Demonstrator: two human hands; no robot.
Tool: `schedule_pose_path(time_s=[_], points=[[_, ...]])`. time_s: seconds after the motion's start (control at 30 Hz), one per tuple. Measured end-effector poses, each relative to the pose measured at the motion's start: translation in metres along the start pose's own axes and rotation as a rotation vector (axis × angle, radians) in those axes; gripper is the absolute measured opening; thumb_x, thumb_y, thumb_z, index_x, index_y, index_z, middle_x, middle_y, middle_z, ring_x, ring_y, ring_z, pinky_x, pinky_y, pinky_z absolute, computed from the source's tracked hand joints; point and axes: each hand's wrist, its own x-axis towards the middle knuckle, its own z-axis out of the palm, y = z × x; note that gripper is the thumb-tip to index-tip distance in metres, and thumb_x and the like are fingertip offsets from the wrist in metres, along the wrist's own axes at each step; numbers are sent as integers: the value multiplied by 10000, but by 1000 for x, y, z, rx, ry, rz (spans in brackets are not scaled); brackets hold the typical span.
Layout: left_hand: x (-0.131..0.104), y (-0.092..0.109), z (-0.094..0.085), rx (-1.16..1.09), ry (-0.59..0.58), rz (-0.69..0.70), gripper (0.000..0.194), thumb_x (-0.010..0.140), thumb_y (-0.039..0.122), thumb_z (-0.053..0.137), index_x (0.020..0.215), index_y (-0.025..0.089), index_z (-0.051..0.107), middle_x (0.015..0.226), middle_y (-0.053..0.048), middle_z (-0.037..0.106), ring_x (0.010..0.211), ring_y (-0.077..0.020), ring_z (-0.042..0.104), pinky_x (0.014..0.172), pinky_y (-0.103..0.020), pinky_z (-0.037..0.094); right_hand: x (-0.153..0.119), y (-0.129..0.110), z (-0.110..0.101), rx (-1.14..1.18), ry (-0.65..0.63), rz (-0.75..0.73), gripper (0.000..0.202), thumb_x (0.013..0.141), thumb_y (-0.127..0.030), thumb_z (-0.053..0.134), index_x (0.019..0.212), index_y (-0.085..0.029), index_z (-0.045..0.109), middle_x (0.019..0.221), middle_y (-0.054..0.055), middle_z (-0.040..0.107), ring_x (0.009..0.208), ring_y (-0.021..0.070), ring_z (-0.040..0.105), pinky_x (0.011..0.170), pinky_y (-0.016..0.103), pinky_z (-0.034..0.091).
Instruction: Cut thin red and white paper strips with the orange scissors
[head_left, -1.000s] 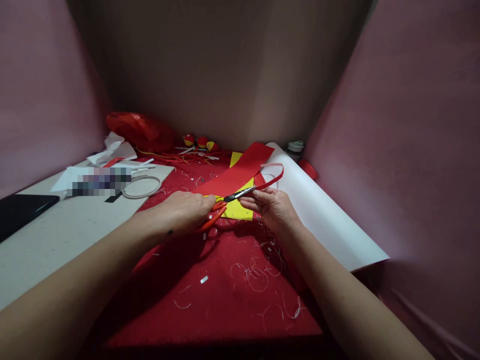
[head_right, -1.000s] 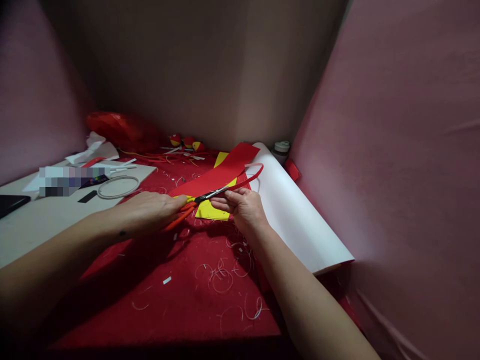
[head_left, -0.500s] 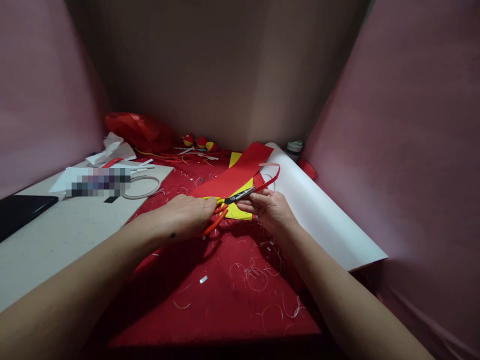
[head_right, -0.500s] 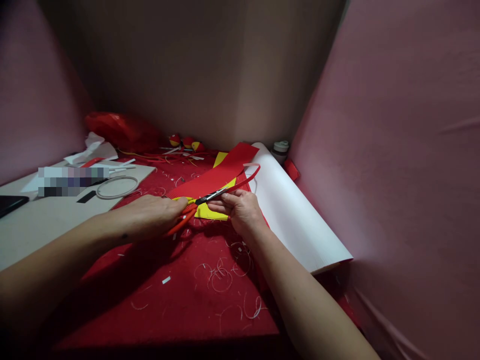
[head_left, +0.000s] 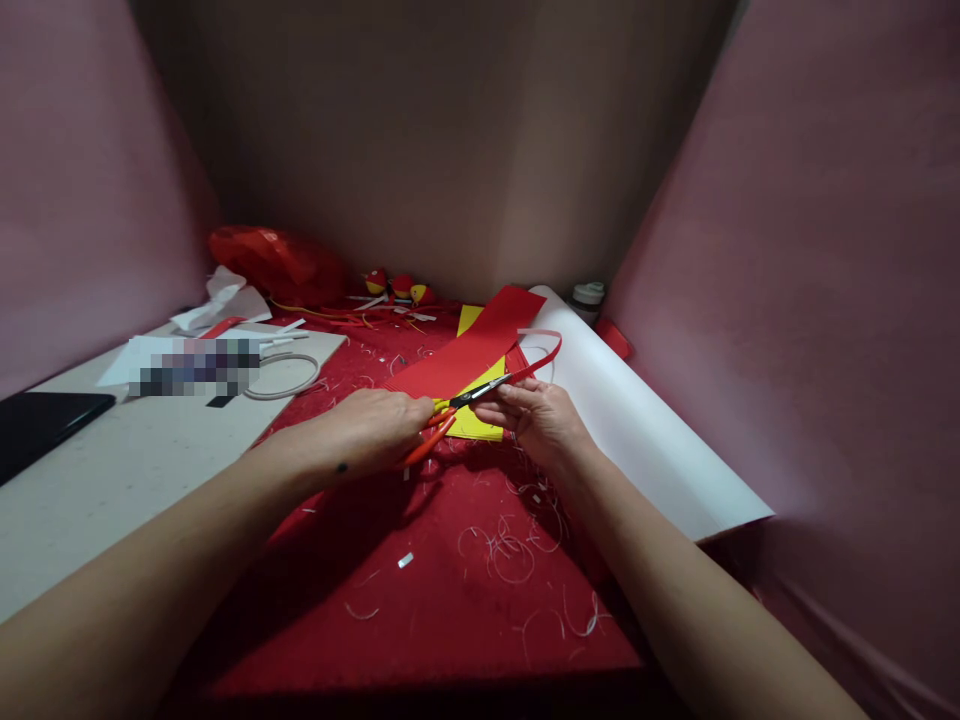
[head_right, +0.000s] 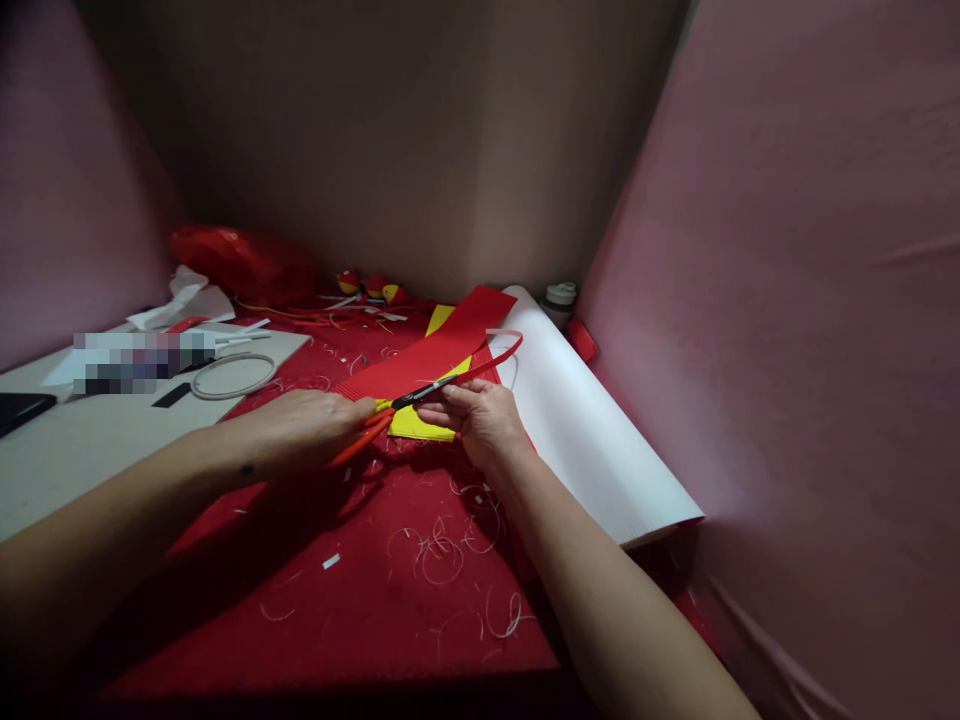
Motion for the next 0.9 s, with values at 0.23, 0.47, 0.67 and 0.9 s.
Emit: schedule_pose_path(time_s=[0.23, 0.47, 0.67, 0.9], points=[[-2, -5, -2, -23, -8, 6, 269, 840, 342, 310, 882, 210, 541, 755, -99, 640, 657, -246, 591, 518, -308, 342, 3, -9, -4, 10, 48, -88, 140, 613, -83, 619, 626, -154, 499, 586, 30, 626, 596, 205, 674, 630, 338, 557], [-1, -7, 2, -59, -42, -34, 307, 850, 365, 281, 907, 203, 536, 833, -117, 648, 712, -249, 598, 555, -314, 378, 4, -6, -3, 6, 35, -105, 152, 631, -90, 627, 614, -150, 489, 625, 50, 655, 606, 186, 679, 671, 310, 559], [-4, -3, 1, -74, -20, -15, 270, 841, 360, 300, 879, 198, 513, 776, -109, 636, 643, -231, 577, 523, -309, 333, -1, -2, 1, -38, -13, -61, 98, 651, -112, 624, 723, -119, 558, 730, 90, 690, 676, 205, 688, 738, 346, 555], [-2, -2, 1, -44, -19, -28, 282, 845, 309, 287, 878, 186, 538, 742, -120, 631, 656, -253, 582, 529, -319, 339, -1, -1, 1, -24, -20, -72, 80, 667, -107, 616, 736, -116, 577, 742, 84, 691, 678, 191, 685, 736, 322, 556]])
